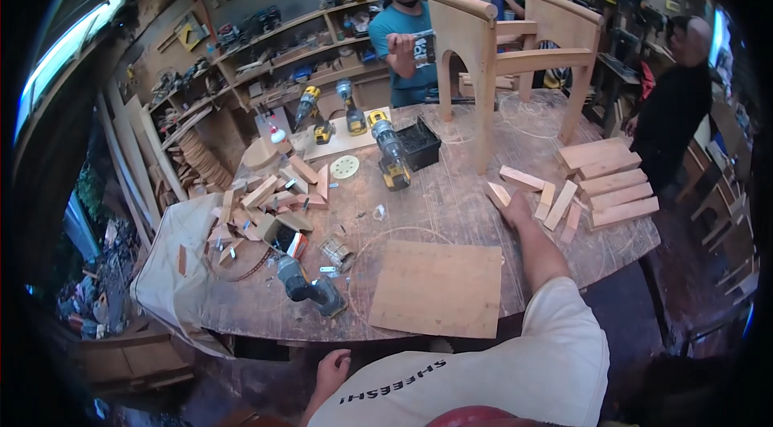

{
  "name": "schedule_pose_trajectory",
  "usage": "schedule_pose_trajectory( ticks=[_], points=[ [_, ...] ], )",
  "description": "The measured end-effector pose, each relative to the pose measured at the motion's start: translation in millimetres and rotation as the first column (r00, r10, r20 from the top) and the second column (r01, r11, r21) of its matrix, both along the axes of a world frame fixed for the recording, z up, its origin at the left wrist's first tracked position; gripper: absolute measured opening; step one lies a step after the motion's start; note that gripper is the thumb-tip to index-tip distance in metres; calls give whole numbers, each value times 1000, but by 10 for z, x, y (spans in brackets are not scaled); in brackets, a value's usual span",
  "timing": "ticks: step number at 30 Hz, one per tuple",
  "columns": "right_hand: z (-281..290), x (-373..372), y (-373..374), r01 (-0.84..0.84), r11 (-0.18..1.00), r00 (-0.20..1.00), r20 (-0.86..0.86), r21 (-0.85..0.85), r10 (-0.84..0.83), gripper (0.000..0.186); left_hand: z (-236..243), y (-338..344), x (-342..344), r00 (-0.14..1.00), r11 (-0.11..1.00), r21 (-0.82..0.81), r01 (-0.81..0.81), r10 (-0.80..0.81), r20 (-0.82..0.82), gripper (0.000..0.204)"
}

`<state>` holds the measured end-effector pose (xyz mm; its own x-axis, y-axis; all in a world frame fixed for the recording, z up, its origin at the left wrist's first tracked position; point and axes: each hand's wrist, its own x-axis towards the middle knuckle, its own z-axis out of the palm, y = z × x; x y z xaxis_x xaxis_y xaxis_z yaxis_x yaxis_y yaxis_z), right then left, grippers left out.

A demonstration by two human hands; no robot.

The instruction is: The person attaches metal brackets to wooden blocks by placing the brackets onto the wood, positioning screws, and driving the screws with an electric drill.

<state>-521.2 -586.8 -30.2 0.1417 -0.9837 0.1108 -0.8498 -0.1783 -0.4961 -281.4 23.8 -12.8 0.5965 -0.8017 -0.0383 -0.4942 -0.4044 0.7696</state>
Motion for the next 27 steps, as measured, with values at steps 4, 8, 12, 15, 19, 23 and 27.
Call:
schedule_pose_trajectory(
  ticks=[4,8,12,15,19,23,27],
  points=[
    [223,222,603,-319,908,542,838,272,-61,41,-24,59,182,995,1000,-26,-10,7,-104,19],
    [965,497,1613,-613,783,69,994,107,-81,37,-43,129,598,984,989,-111,102,-116,-137,20],
    [1455,803,2694,-656,755,-39,999,-25,-2,41,77,312,1103,954,960,-185,212,-244,-174,21],
    [1677,1200,3531,-800,596,-83,997,-73,11,52,64,705,1464,922,944,-273,186,-263,-283,22],
    [1725,2094,4792,-966,260,-42,983,7,-181,68,277,1117,1730,821,906,-402,129,-325,-470,27],
    [1244,2896,5864,-975,20,214,958,222,-193,51,593,1312,1920,743,798,-602,30,-421,-521,39],
    [928,3351,6388,-940,-44,339,910,339,-239,40,526,1452,2035,550,771,-583,-255,-381,-743,43]
  ],
)
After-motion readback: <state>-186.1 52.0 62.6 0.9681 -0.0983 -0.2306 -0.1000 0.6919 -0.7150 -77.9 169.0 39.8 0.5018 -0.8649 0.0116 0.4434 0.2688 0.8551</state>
